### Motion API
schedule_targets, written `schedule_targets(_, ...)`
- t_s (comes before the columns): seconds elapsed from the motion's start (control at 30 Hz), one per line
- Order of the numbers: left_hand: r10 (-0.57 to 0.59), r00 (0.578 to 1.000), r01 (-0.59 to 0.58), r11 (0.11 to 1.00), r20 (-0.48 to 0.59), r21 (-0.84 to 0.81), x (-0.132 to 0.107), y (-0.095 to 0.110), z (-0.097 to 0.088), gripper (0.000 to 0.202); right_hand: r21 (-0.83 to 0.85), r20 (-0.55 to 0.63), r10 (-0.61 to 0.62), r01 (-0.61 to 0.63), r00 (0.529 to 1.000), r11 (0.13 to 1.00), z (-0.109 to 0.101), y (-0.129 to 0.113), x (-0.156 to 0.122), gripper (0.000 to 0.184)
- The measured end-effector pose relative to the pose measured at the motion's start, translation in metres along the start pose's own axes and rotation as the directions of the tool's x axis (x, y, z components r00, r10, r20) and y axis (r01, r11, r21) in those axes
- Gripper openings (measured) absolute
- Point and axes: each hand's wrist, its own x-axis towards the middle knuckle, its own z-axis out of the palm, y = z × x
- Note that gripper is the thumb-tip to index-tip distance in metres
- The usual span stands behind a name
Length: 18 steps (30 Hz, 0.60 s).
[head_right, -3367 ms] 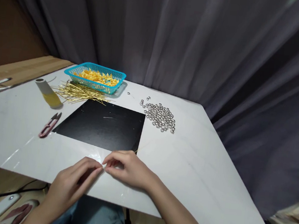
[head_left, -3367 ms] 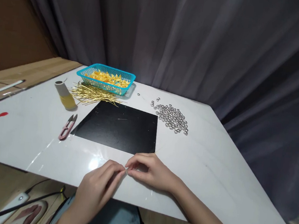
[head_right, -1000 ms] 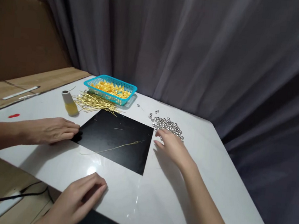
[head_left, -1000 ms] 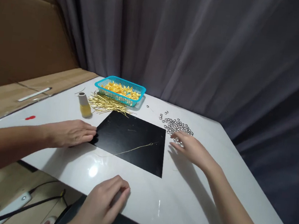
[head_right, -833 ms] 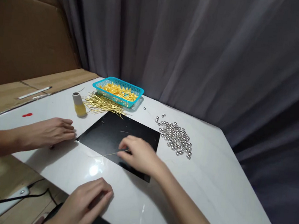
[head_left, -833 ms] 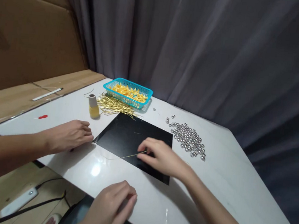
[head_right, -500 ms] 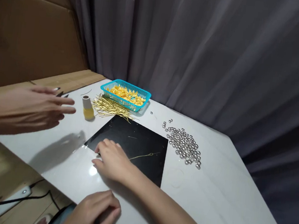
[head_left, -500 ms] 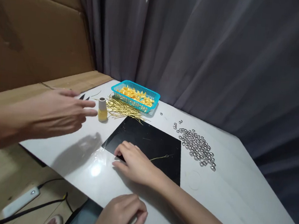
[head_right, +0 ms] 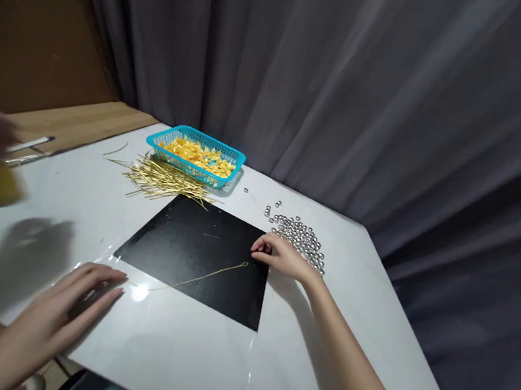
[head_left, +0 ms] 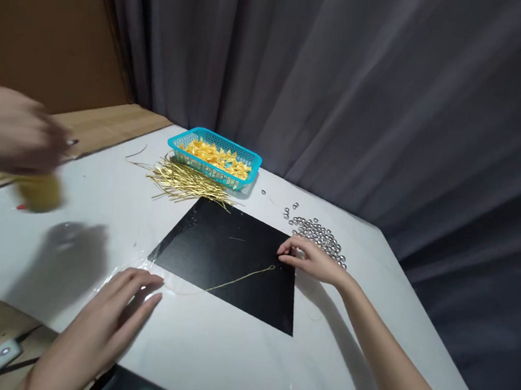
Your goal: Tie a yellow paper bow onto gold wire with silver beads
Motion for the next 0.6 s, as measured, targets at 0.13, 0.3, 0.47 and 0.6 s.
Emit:
schedule_targets(0.13,-0.033,0.997,0.035,0.999,0.064,-0.029,0.004,-0.003,-0.003,0.023,-0.057,0.111,-0.022,0.029,0.994,0.998,0.005,-0.007,0.001,0.02)
schedule_targets(0.3,-0.029,0.993,0.034,0.999,0.117,-0.042,0.011,-0.004,-0.004,0.024,-0.205,0.16,0.015,0.019,0.987,0.979,0.0,-0.013,0.002,0.01)
schedule_targets(0.47,-0.052,0.989,0.049,0.999,0.138,0.019,0.012,-0.006,-0.002,0.026,-0.34,0.222,0.03,0.048,0.975,0.939,-0.003,-0.023,0.003,0.012)
schedule_targets(0.6,-0.039,0.991,0.03,0.997,0.132,0.072,0.01,-0.007,-0.002,0.028,-0.436,0.234,0.046,0.063,0.971,0.898,0.0,-0.031,0.005,0.012)
